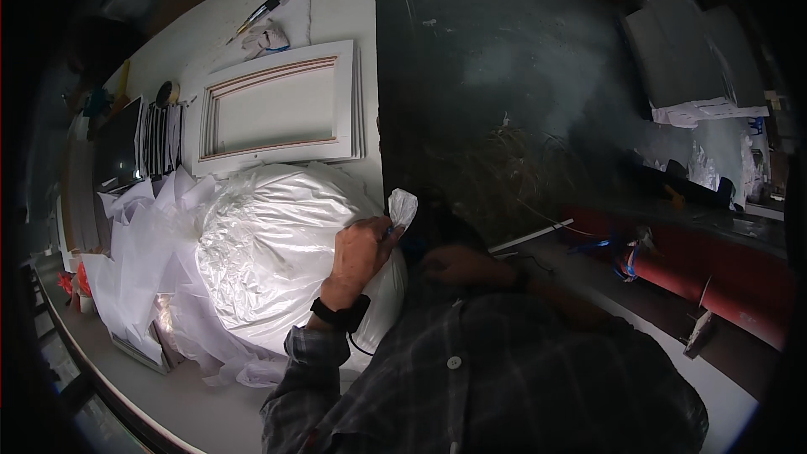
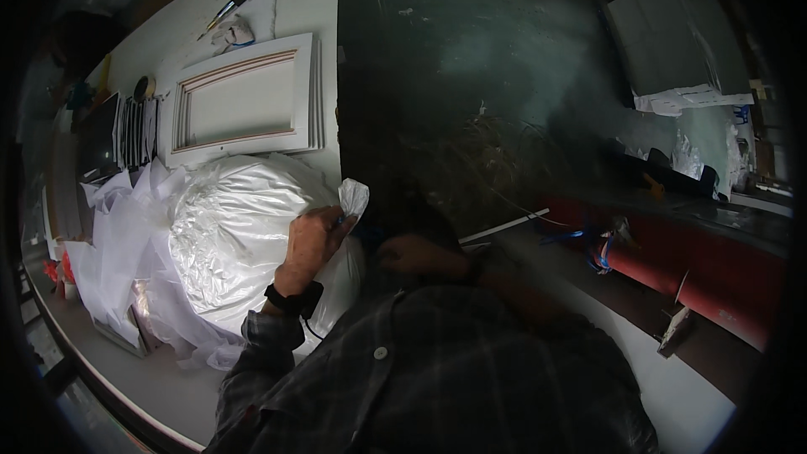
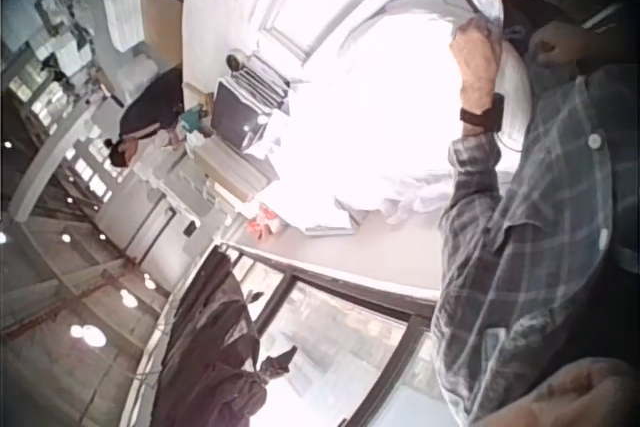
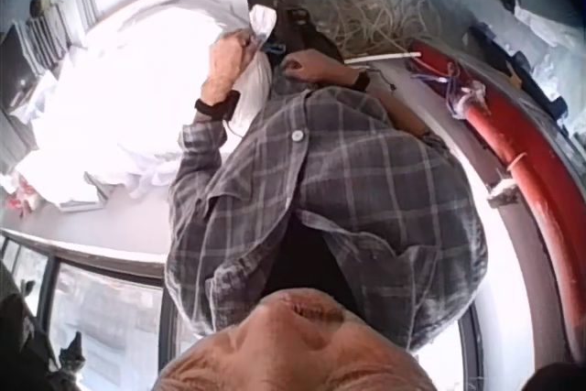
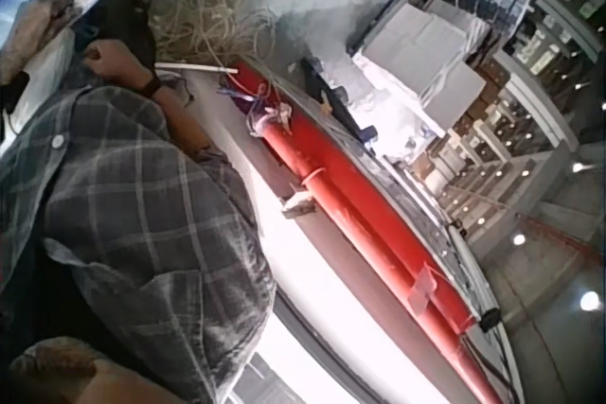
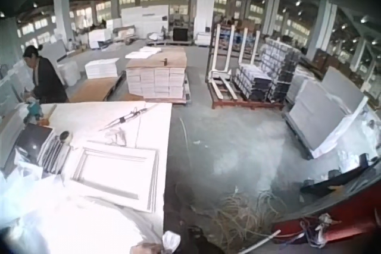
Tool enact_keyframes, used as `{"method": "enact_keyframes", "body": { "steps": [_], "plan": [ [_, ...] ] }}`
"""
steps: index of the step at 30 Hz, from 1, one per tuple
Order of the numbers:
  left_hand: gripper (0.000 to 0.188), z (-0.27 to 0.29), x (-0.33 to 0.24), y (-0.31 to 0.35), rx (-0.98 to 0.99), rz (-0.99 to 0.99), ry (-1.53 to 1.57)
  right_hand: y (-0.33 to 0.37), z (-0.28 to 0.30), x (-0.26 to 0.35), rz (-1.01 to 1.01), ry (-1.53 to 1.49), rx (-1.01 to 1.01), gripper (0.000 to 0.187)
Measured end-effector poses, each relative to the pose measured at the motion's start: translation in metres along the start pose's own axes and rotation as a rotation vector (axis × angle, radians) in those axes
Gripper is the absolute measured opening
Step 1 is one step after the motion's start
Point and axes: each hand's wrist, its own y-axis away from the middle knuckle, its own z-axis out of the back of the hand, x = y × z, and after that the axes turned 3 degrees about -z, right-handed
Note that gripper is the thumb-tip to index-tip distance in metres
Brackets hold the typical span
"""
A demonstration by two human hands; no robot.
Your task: The person unties a blue ribbon on a large white plastic bag filled with material. They then use a handheld tape dispenser to apply tape to the top of the bag, securing the opening. Another person assists by holding the bag and handing over the tape dispenser.
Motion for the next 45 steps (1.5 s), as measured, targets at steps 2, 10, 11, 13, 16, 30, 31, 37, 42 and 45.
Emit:
{"method": "enact_keyframes", "body": {
  "steps": [2, 10, 11, 13, 16, 30, 31, 37, 42, 45],
  "plan": [
    [0.016, 0.002, 0.003, 0.001, 0.000, 0.058, 0.102, 0.002, -0.005, 0.010, 0.006, 0.080, -0.017, 0.037],
    [0.023, 0.014, 0.010, 0.039, 0.055, -0.066, 0.273, -0.006, 0.023, -0.012, 0.064, 0.009, -0.169, 0.033],
    [0.025, 0.015, 0.008, 0.045, 0.050, -0.073, 0.263, -0.009, 0.026, -0.017, 0.074, 0.003, -0.183, 0.032],
    [0.028, 0.018, 0.004, 0.050, 0.048, -0.090, 0.243, -0.014, 0.029, -0.027, 0.090, -0.032, -0.244, 0.029],
    [0.035, 0.018, -0.004, 0.051, 0.063, -0.023, 0.251, -0.014, 0.034, -0.031, 0.108, -0.080, -0.373, 0.026],
    [0.027, -0.002, 0.043, 0.078, -0.002, 0.250, 0.651, -0.015, 0.041, 0.021, 0.049, -0.187, -0.089, 0.026],
    [0.024, -0.003, 0.048, 0.079, 0.014, 0.327, 0.706, -0.018, 0.038, 0.020, 0.018, -0.205, 0.018, 0.027],
    [0.015, -0.013, 0.059, 0.073, -0.011, 0.366, 0.901, -0.056, -0.015, -0.012, 0.185, -0.236, -0.166, 0.040],
    [0.016, -0.015, 0.062, 0.080, -0.030, 0.385, 0.958, -0.065, -0.018, -0.003, 0.331, -0.268, -0.391, 0.034],
    [0.016, -0.017, 0.066, 0.082, -0.035, 0.376, 0.970, -0.064, -0.010, 0.009, 0.237, -0.277, -0.308, 0.029]
  ]
}}
